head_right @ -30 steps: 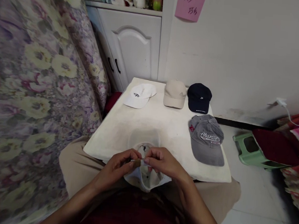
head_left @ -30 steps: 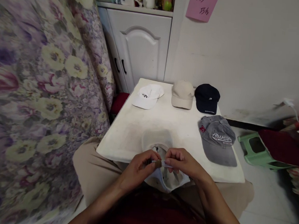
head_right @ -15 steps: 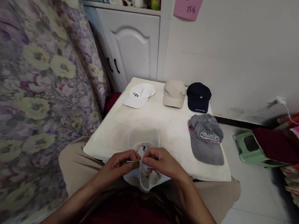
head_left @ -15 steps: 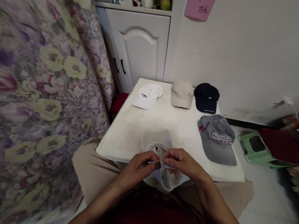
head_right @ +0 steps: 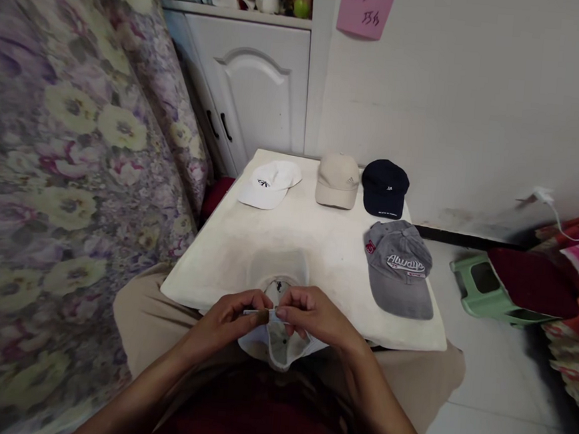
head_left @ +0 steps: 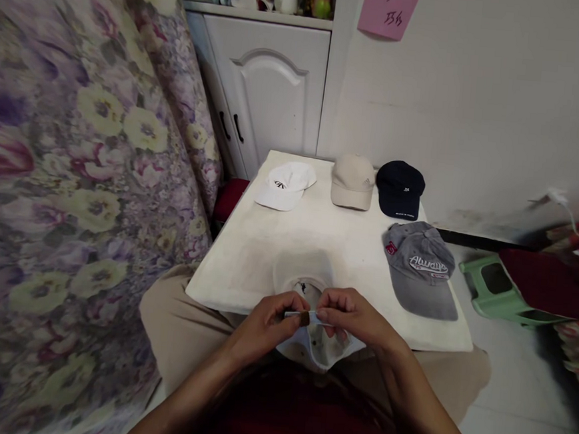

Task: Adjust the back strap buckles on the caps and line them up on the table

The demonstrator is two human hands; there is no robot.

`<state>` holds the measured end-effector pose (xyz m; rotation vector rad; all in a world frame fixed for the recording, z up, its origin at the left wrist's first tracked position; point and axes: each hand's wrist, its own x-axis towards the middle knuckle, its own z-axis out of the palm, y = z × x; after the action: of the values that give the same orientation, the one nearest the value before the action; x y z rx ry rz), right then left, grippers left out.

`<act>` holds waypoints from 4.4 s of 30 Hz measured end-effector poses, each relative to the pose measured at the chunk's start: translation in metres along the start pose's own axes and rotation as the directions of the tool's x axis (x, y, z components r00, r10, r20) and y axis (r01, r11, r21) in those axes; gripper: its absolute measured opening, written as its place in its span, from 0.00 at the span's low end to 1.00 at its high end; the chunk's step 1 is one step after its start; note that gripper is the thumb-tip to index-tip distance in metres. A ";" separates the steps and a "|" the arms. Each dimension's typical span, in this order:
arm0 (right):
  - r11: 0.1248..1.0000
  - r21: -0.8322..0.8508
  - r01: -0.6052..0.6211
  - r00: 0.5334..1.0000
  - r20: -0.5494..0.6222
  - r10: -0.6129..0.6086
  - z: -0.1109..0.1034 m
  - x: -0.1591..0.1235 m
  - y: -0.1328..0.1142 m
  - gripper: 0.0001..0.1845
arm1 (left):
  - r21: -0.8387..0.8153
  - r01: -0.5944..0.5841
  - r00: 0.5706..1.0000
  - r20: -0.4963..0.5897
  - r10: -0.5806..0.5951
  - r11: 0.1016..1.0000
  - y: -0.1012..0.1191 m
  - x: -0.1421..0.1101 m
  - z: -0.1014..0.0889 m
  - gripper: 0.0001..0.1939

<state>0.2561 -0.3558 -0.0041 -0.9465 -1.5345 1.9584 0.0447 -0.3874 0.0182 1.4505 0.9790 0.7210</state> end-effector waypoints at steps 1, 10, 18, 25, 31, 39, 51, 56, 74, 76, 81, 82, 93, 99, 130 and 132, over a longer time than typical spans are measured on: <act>1.000 0.001 0.001 1.000 0.000 -0.001 0.000 0.000 0.000 0.11 | -0.006 -0.002 1.000 -0.001 0.002 1.000 -0.001 0.000 0.000 0.11; 1.000 0.014 0.017 1.000 -0.019 -0.017 0.002 -0.001 0.002 0.12 | -0.035 0.026 1.000 -0.012 -0.027 0.999 -0.001 -0.001 -0.001 0.10; 0.998 0.042 0.038 0.999 -0.039 -0.036 -0.004 -0.002 0.007 0.12 | -0.082 0.038 0.998 -0.044 -0.042 0.996 0.003 0.000 0.003 0.13; 0.994 0.104 0.029 0.997 0.061 -0.036 -0.018 -0.021 0.007 0.18 | -0.107 0.046 0.998 -0.043 -0.051 0.993 0.005 0.002 -0.003 0.15; 0.993 0.120 0.003 1.000 -0.024 0.000 -0.023 -0.026 0.021 0.18 | 0.011 0.044 0.999 -0.003 -0.044 0.999 0.005 0.003 -0.006 0.15; 0.859 -0.447 0.251 0.870 -0.284 -0.402 0.002 -0.028 -0.010 0.21 | 0.078 0.022 0.999 -0.027 -0.020 0.997 0.000 0.010 -0.001 0.13; 0.736 -0.584 0.343 0.852 -0.137 -0.505 0.023 -0.009 -0.006 0.13 | 0.064 -0.026 1.000 0.009 0.025 0.998 0.000 0.007 -0.001 0.13; 0.733 -0.606 0.308 0.874 -0.125 -0.470 0.023 -0.011 -0.011 0.13 | 0.074 -0.018 1.000 0.012 0.017 0.997 -0.002 0.007 -0.001 0.12; 0.693 -0.670 0.267 0.915 -0.049 -0.401 0.023 -0.012 -0.020 0.13 | 0.005 -0.007 0.999 0.050 0.007 1.000 -0.012 0.006 -0.003 0.13; 0.691 -0.673 0.265 0.917 -0.045 -0.396 0.023 -0.012 -0.021 0.13 | 0.006 -0.008 0.999 0.050 0.008 1.000 -0.012 0.006 -0.003 0.13; 0.703 -0.668 0.244 0.917 -0.076 -0.391 0.021 -0.011 -0.019 0.12 | 0.087 0.026 0.999 0.040 -0.029 0.996 -0.012 0.006 -0.004 0.11; 0.717 -0.661 0.224 0.917 -0.106 -0.384 0.021 -0.011 -0.017 0.12 | 0.095 0.032 0.999 0.032 -0.035 0.995 -0.013 0.006 -0.004 0.11; 0.878 -0.434 0.202 0.945 -0.149 -0.291 0.015 -0.012 -0.010 0.11 | 0.059 0.022 0.998 -0.055 -0.019 0.998 -0.008 0.004 0.003 0.12; 0.820 -0.513 0.252 0.911 -0.160 -0.380 0.016 -0.012 -0.007 0.09 | 0.164 -0.013 0.995 -0.099 0.029 0.986 -0.002 0.004 0.008 0.10; 0.879 -0.470 0.075 0.942 -0.257 -0.217 0.016 -0.013 -0.002 0.10 | 0.411 -0.052 0.990 -0.098 0.101 0.910 0.002 0.007 0.022 0.07; 0.887 -0.454 0.087 0.941 -0.254 -0.222 0.015 -0.014 -0.003 0.10 | 0.358 -0.028 0.990 -0.120 0.076 0.933 0.002 0.008 0.020 0.08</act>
<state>0.2533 -0.3745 0.0044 -1.1923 -1.8362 1.3031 0.0667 -0.3894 0.0166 1.7659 1.2245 0.7102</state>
